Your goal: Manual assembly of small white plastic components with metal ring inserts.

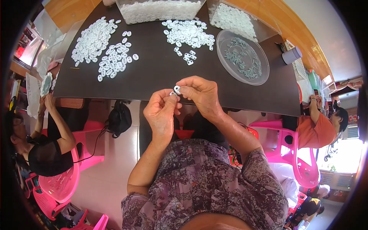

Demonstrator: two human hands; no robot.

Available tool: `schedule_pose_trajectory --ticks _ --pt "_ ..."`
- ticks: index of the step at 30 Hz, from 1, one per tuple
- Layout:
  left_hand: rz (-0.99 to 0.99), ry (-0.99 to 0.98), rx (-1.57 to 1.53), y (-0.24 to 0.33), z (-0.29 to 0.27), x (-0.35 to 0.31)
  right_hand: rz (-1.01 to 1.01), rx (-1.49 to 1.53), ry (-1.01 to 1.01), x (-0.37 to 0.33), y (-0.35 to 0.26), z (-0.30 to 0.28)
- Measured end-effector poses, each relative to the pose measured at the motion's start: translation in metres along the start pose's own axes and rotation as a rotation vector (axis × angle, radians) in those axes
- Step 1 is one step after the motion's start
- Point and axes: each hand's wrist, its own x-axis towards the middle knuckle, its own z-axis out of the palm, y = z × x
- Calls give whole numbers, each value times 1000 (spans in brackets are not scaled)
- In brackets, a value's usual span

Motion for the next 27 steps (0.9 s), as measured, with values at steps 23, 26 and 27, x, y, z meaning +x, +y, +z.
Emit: schedule_pose_trajectory --ticks 23,26,27 --pt "76 -88 -20 -5 -2 1 -42 -87 23 -3 2 4" --pt "42 -91 -7 -2 -2 3 -31 -71 14 -4 -1 4" --pt "43 -93 -7 -2 -1 4 -39 -80 5 -4 -2 4"
